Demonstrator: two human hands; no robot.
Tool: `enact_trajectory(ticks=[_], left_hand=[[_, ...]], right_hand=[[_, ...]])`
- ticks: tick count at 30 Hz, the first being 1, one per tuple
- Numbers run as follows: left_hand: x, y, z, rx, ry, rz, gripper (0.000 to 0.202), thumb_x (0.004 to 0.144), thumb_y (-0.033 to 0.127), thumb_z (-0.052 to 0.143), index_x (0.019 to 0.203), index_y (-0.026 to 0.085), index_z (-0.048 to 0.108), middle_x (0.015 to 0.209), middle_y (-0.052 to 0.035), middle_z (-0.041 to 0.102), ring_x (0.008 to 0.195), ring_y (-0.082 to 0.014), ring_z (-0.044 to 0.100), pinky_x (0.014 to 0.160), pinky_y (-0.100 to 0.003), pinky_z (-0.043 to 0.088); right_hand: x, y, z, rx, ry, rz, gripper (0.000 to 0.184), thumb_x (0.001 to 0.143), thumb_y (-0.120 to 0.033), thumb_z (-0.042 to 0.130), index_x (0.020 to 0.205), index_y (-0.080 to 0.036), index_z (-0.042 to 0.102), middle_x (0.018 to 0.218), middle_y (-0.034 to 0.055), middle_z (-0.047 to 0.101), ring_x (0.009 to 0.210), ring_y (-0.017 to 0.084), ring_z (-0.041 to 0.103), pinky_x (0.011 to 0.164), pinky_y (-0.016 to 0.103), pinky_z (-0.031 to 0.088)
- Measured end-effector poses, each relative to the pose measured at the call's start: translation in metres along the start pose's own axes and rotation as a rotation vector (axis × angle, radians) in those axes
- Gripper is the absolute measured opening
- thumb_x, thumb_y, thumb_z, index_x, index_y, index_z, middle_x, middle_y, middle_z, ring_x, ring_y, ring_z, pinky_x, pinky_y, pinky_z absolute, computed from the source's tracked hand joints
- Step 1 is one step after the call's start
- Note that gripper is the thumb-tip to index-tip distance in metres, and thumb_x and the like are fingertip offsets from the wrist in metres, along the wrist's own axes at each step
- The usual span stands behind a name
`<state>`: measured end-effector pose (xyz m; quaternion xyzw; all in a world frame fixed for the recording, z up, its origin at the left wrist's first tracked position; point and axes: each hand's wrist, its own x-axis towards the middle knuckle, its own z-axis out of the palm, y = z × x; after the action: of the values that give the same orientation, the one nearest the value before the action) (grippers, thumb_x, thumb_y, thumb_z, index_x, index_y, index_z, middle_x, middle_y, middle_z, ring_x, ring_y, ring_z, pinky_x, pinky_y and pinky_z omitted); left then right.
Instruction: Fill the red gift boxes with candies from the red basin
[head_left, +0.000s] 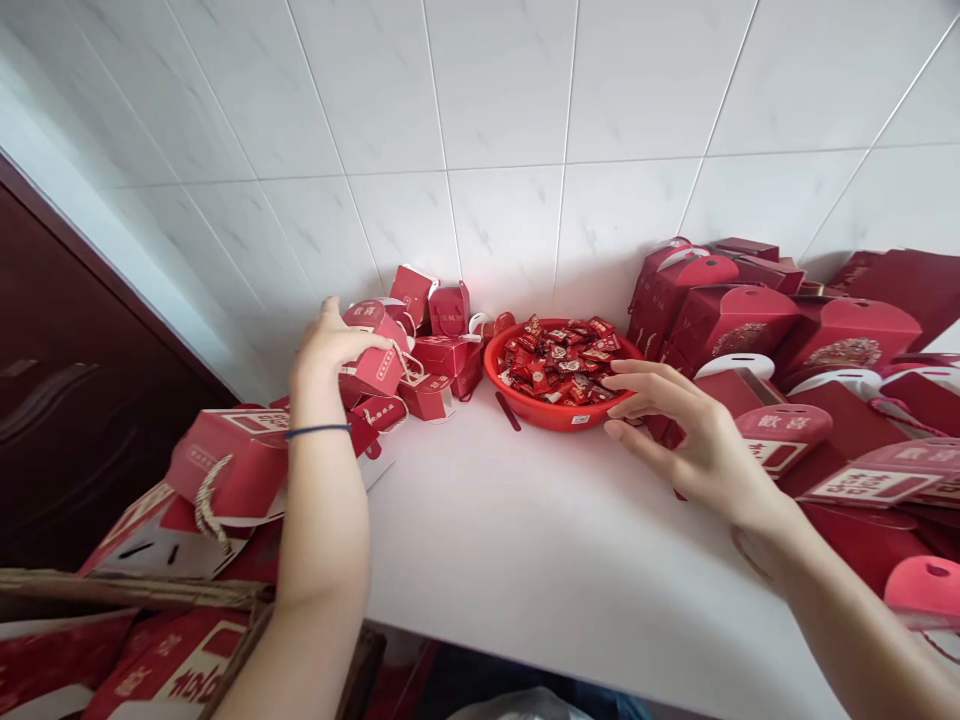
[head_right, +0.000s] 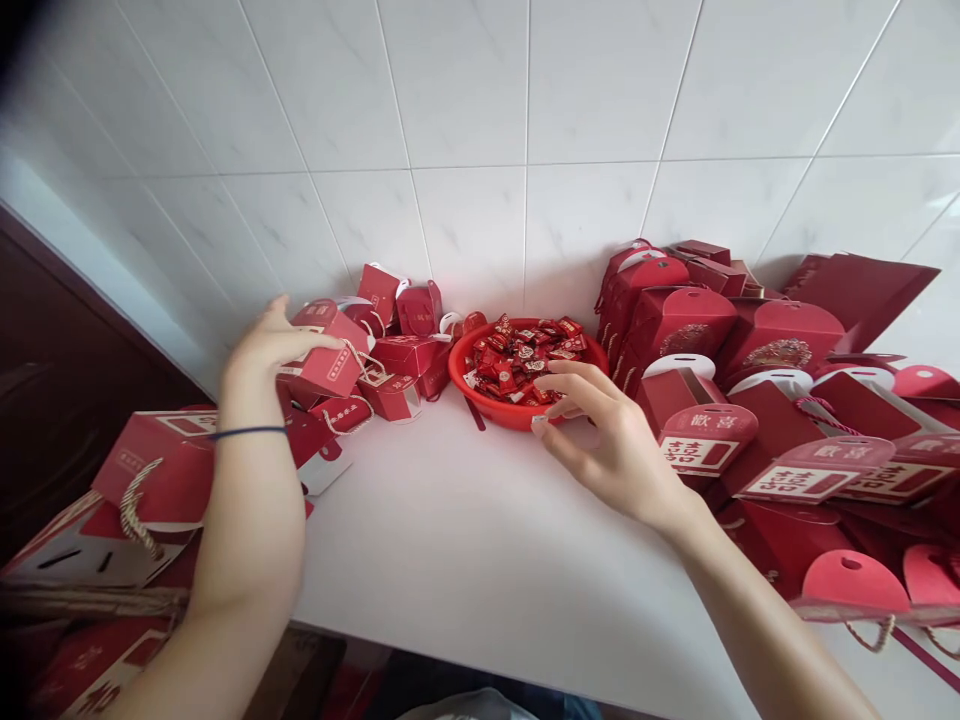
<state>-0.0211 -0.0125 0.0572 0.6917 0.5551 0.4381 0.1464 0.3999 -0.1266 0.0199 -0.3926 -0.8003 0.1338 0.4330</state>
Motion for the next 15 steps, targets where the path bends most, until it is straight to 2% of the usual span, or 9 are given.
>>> enact_trajectory(ticks=[1,2,3,5,7,9,11,13,15], left_hand=[[-0.012,0.015,0.0,0.041,0.082,-0.155,0.123,0.05,0.057,0.09,0.157,0.033,0.034,0.132,-0.0107,0.07,0.131,-0.0513,0.054,0.102,-0.071,0.044],[-0.026,0.03,0.001,0.064,0.104,-0.236,0.129,0.05,0.054,0.092,0.16,0.036,0.027,0.132,-0.0092,0.069,0.128,-0.05,0.057,0.1,-0.069,0.048],[-0.041,0.045,0.004,0.067,0.078,-0.226,0.13,0.05,0.05,0.094,0.16,0.039,0.024,0.134,-0.0061,0.068,0.128,-0.0471,0.058,0.1,-0.066,0.05],[-0.069,0.068,0.015,0.013,-0.046,-0.004,0.121,0.057,0.049,0.092,0.158,0.045,0.026,0.146,0.0004,0.059,0.137,-0.0393,0.051,0.11,-0.058,0.047],[-0.094,0.082,0.035,-0.023,-0.165,0.178,0.119,0.063,0.044,0.089,0.16,0.047,0.021,0.16,0.002,0.043,0.146,-0.0356,0.041,0.119,-0.052,0.04],[-0.115,0.085,0.062,0.033,-0.195,0.253,0.111,0.07,0.033,0.085,0.16,0.047,0.021,0.165,0.0012,0.033,0.151,-0.0341,0.034,0.123,-0.048,0.035],[-0.134,0.082,0.089,0.066,-0.182,0.281,0.108,0.074,0.027,0.082,0.16,0.049,0.019,0.164,-0.0011,0.034,0.152,-0.033,0.033,0.123,-0.049,0.036],[-0.152,0.077,0.113,0.073,-0.182,0.282,0.104,0.081,0.023,0.076,0.159,0.053,0.014,0.161,-0.0026,0.035,0.15,-0.0312,0.036,0.121,-0.05,0.039],[-0.168,0.071,0.129,0.045,-0.239,0.259,0.103,0.081,0.027,0.077,0.158,0.053,0.015,0.162,-0.0044,0.029,0.151,-0.0328,0.034,0.12,-0.053,0.04]], right_hand=[[0.002,0.002,0.005,0.038,-0.021,0.008,0.027,0.093,-0.037,0.065,0.118,-0.028,0.067,0.135,0.0089,0.061,0.104,0.025,0.071,0.088,0.042,0.063],[0.004,0.003,0.01,0.08,-0.044,0.015,0.03,0.094,-0.039,0.065,0.121,-0.028,0.066,0.135,0.0092,0.061,0.099,0.024,0.072,0.086,0.04,0.063],[0.007,0.004,0.015,0.126,-0.07,0.025,0.034,0.094,-0.04,0.064,0.126,-0.028,0.064,0.134,0.0093,0.062,0.096,0.023,0.073,0.085,0.04,0.063],[0.013,0.005,0.025,0.24,-0.121,0.055,0.043,0.096,-0.045,0.061,0.136,-0.028,0.057,0.133,0.0091,0.063,0.095,0.022,0.072,0.085,0.039,0.063],[0.018,0.004,0.034,0.382,-0.175,0.087,0.048,0.1,-0.049,0.054,0.144,-0.03,0.052,0.136,0.008,0.063,0.101,0.022,0.071,0.087,0.038,0.063],[0.021,0.003,0.04,0.5,-0.22,0.127,0.05,0.102,-0.052,0.046,0.148,-0.032,0.048,0.144,0.0065,0.058,0.109,0.023,0.069,0.084,0.036,0.063],[0.02,0.004,0.043,0.519,-0.238,0.184,0.055,0.102,-0.055,0.042,0.153,-0.033,0.042,0.153,0.0059,0.051,0.113,0.024,0.068,0.077,0.034,0.064],[0.016,0.008,0.046,0.429,-0.232,0.229,0.061,0.099,-0.056,0.047,0.155,-0.031,0.039,0.155,0.0076,0.048,0.115,0.026,0.067,0.076,0.036,0.064],[0.01,0.015,0.051,0.316,-0.246,0.215,0.062,0.095,-0.048,0.057,0.152,-0.029,0.043,0.151,0.0092,0.053,0.118,0.028,0.066,0.085,0.041,0.062]])
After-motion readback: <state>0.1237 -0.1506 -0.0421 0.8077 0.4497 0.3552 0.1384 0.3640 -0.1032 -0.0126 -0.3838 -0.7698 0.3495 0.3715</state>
